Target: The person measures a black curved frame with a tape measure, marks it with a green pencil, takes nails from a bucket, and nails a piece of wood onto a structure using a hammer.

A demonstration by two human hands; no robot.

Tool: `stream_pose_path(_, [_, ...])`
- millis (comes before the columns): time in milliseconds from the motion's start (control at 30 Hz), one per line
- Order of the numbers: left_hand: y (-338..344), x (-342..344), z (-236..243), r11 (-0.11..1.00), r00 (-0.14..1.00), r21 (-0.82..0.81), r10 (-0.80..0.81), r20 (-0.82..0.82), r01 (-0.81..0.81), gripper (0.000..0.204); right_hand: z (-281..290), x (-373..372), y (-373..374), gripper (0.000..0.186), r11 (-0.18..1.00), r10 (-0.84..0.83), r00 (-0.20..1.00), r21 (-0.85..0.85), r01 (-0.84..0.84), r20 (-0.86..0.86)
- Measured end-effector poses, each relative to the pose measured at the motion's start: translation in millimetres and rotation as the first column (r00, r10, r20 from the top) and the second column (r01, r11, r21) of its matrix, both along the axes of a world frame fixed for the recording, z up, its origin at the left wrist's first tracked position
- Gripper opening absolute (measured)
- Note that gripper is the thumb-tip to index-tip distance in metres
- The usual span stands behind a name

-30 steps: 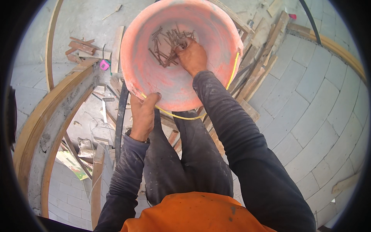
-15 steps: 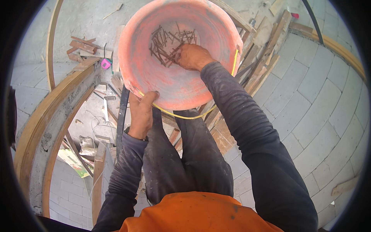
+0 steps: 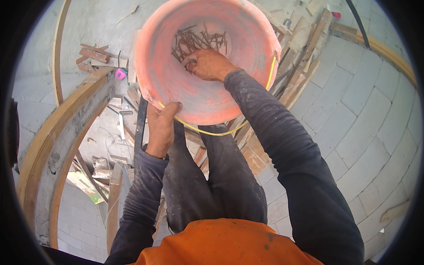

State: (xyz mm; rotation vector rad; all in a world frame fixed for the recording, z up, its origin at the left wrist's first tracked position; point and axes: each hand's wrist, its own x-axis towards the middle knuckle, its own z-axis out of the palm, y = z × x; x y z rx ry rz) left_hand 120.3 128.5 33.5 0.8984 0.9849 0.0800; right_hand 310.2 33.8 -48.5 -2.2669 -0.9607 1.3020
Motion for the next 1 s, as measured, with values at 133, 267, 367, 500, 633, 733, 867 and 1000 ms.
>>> stream_pose_path(133, [-4.9,-1.9,-1.1,1.0,1.0,-0.019,0.01,-0.003,-0.01,0.037,7.8,-1.4,3.3,0.037,0.994,0.026,0.988,-0.106,-0.01,0.154])
stream_pose_path(267, [-4.4,-4.1,-3.8,1.0,1.0,-0.004,0.012,-0.018,-0.012,0.039,20.6,12.3,-8.7,0.038,0.969,-0.069,0.966,-0.214,0.124,0.248])
stream_pose_path(367, [-5.0,-3.6,-3.7,0.999,0.999,-0.025,0.037,-0.016,-0.037,0.039,21.0,11.2,-13.9,0.039,0.976,-0.092,0.983,-0.179,0.12,0.156])
stream_pose_path(500, [-5.7,-2.3,-1.2,0.999,0.999,-0.017,0.045,-0.008,-0.045,0.04,12.4,-6.1,-12.5,0.04,0.995,0.031,0.999,-0.097,-0.028,0.023])
stream_pose_path(633, [-3.2,-5.0,-0.3,1.0,1.0,-0.01,0.028,-0.014,-0.028,0.038,9.0,-4.5,-19.9,0.04,0.974,-0.081,0.984,-0.195,0.112,0.16])
stream_pose_path(733, [-2.9,-7.7,-1.8,0.998,0.998,-0.027,0.057,-0.026,-0.058,0.038,8.3,3.9,-27.6,0.041,0.969,-0.12,0.963,-0.181,0.166,0.24])
stream_pose_path(867, [-5.1,-9.5,-3.6,0.999,0.999,-0.027,0.026,-0.025,-0.026,0.039,4.3,0.3,-26.4,0.043,0.975,-0.065,0.988,-0.2,0.093,0.143])
stream_pose_path(1000, [-7.8,-8.8,-3.5,0.999,0.999,-0.027,0.037,-0.039,-0.038,0.04,4.6,-21.2,-17.0,0.044,0.97,-0.079,0.989,-0.218,0.105,0.126])
